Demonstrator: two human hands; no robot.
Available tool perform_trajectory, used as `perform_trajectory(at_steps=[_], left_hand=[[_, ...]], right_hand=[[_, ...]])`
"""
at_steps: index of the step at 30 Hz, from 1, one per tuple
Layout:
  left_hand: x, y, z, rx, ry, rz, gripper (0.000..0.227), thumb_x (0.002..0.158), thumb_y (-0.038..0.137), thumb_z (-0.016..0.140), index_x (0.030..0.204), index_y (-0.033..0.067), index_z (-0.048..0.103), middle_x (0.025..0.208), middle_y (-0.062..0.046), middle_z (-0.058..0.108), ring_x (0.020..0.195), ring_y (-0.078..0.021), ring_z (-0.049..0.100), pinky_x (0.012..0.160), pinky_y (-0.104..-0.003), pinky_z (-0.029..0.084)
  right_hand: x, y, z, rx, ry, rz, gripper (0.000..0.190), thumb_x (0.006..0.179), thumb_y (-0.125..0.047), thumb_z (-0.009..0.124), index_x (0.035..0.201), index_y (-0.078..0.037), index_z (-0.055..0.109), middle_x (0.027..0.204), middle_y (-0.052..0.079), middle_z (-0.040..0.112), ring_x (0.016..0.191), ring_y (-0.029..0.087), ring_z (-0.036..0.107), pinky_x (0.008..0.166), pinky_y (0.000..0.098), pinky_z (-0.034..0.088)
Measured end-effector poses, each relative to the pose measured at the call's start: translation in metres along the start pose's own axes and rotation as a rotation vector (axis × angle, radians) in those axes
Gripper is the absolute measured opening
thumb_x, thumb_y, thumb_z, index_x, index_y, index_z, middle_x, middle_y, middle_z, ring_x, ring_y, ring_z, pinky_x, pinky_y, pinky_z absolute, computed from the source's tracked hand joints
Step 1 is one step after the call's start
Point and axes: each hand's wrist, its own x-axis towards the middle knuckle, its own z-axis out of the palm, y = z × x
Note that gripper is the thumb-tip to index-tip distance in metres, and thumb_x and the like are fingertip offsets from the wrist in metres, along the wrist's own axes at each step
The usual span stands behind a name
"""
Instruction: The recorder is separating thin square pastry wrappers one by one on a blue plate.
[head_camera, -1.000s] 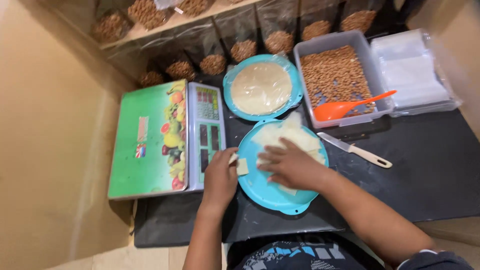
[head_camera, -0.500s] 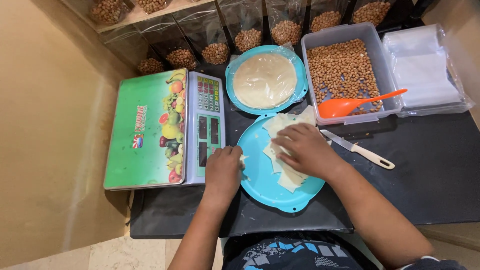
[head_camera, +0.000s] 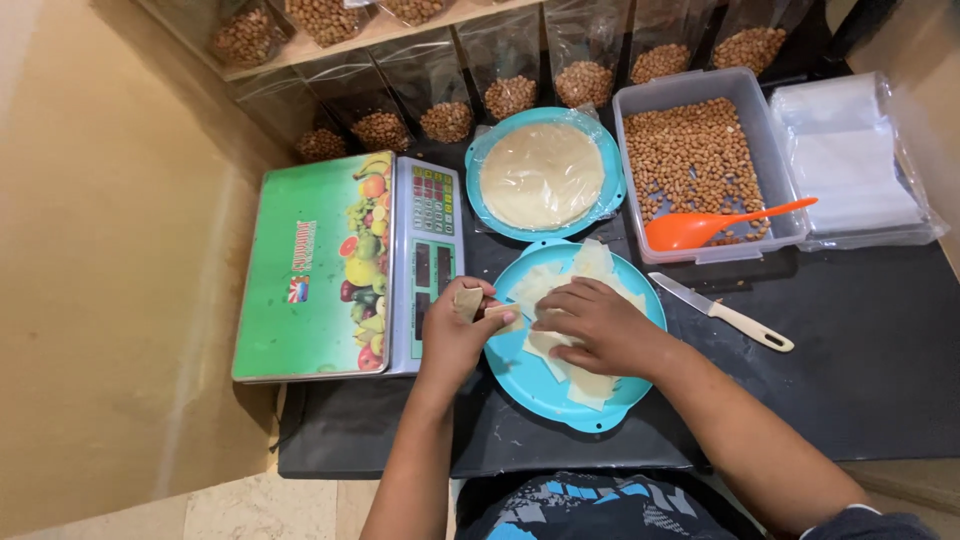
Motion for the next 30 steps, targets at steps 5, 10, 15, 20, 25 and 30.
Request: perform_trajectory(at_steps=[5, 10, 15, 20, 25, 30], left_hand=[[-0.005, 0.032, -0.013, -0.104, 0.053, 0.008, 0.031, 0.078, -0.001, 0.083, 0.101, 0.0036, 0.063, 0.087, -0.003, 0.071, 0.081, -0.0093, 0.068, 0.072, -0.025, 0.058], [-0.003, 0.052, -0.044, -0.216, 0.14, 0.053, 0.03, 0.082, -0.002, 0.081, 0.104, 0.003, 0.061, 0.087, -0.005, 0.072, 0.081, -0.0102, 0.069, 0.072, -0.025, 0.058], [0.002, 0.064, -0.089, -0.212, 0.385, 0.129, 0.029, 0.084, -0.002, 0.08, 0.105, 0.0026, 0.062, 0.091, -0.005, 0.073, 0.083, -0.0099, 0.07, 0.075, -0.026, 0.059], [-0.008, 0.059, -0.146, -0.3, 0.59, 0.149, 0.029, 0.084, -0.001, 0.081, 0.105, 0.0028, 0.061, 0.093, -0.005, 0.073, 0.087, -0.0108, 0.071, 0.078, -0.026, 0.058], [-0.013, 0.04, -0.181, -0.251, 0.718, 0.209, 0.027, 0.086, 0.002, 0.082, 0.104, 0.0019, 0.062, 0.101, -0.004, 0.071, 0.094, -0.0109, 0.07, 0.084, -0.027, 0.059], [-0.013, 0.026, -0.195, -0.21, 0.791, 0.134, 0.03, 0.085, 0.007, 0.083, 0.106, 0.0025, 0.063, 0.094, -0.006, 0.075, 0.089, -0.0115, 0.072, 0.081, -0.028, 0.059]], right_hand=[[0.017, -0.026, -0.032, 0.059, 0.163, 0.061, 0.043, 0.082, -0.028, 0.078, 0.122, -0.016, 0.069, 0.128, 0.008, 0.067, 0.121, 0.031, 0.06, 0.101, 0.0466, 0.045], [0.075, -0.045, -0.071, 0.18, 0.147, 0.059, 0.04, 0.081, -0.025, 0.08, 0.119, -0.013, 0.072, 0.12, 0.008, 0.07, 0.112, 0.03, 0.067, 0.091, 0.0417, 0.053], [0.169, -0.061, -0.061, 0.219, 0.134, -0.026, 0.033, 0.082, -0.021, 0.081, 0.111, -0.009, 0.073, 0.111, 0.009, 0.073, 0.103, 0.03, 0.07, 0.086, 0.0398, 0.055], [0.242, -0.076, -0.016, 0.327, 0.029, -0.04, 0.033, 0.082, -0.021, 0.08, 0.112, -0.008, 0.074, 0.107, 0.01, 0.075, 0.096, 0.03, 0.072, 0.081, 0.0396, 0.056], [0.283, -0.085, 0.022, 0.396, -0.005, -0.06, 0.028, 0.086, -0.018, 0.078, 0.111, -0.006, 0.074, 0.1, 0.011, 0.076, 0.092, 0.029, 0.072, 0.076, 0.038, 0.056], [0.302, -0.091, 0.041, 0.497, -0.129, 0.039, 0.02, 0.085, -0.015, 0.078, 0.103, -0.006, 0.076, 0.087, 0.009, 0.075, 0.074, 0.021, 0.072, 0.063, 0.0333, 0.056]])
